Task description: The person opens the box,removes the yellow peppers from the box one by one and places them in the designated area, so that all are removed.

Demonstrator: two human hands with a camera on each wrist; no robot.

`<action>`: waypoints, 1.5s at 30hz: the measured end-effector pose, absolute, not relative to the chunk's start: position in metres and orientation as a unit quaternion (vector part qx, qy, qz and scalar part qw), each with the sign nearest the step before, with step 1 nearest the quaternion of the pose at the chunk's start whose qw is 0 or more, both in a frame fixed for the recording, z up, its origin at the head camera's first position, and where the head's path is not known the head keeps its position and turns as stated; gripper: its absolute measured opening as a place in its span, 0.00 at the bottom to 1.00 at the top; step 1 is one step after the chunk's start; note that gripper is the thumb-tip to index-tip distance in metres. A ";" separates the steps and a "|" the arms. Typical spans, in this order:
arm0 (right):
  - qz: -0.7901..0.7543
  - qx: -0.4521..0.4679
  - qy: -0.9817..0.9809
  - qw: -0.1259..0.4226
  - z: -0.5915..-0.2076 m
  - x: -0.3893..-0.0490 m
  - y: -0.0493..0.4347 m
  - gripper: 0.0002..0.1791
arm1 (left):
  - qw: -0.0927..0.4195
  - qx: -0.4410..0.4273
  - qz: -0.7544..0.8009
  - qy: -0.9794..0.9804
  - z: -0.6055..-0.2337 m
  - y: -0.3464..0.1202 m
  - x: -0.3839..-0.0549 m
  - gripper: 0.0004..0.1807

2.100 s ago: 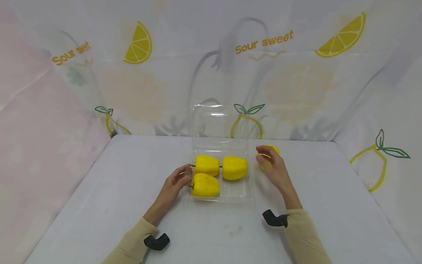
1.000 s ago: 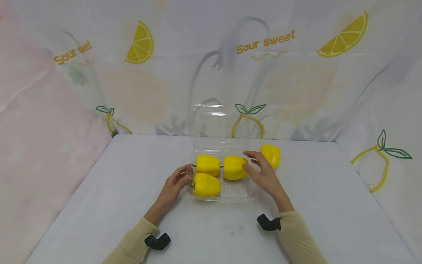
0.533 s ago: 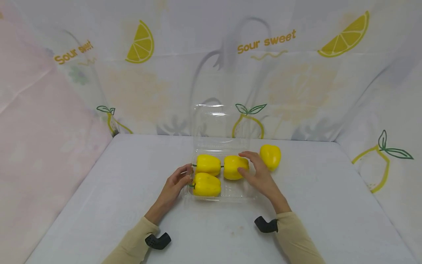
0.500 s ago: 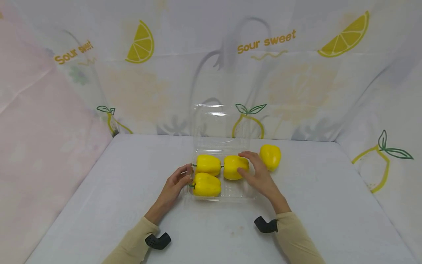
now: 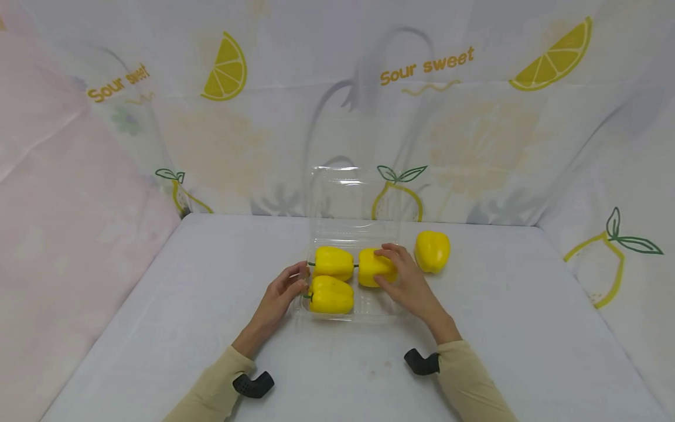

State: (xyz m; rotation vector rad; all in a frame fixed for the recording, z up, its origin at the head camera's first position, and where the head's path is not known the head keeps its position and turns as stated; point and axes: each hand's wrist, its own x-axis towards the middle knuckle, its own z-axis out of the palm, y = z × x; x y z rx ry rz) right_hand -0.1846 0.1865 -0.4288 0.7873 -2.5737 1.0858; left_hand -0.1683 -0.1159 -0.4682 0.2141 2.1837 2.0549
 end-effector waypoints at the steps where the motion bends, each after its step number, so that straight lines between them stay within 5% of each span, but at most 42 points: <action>1: 0.366 0.271 -0.882 0.122 -0.429 -0.184 0.186 0.26 | 0.068 0.070 0.682 0.725 -0.469 -0.116 -0.168 0.26; 10: 0.331 0.294 -0.882 0.161 -0.433 -0.183 0.183 0.26 | 0.068 0.072 0.679 0.727 -0.470 -0.116 -0.168 0.26; 45: 0.328 0.292 -0.881 0.178 -0.427 -0.183 0.184 0.30 | 0.069 0.071 0.680 0.727 -0.469 -0.117 -0.169 0.26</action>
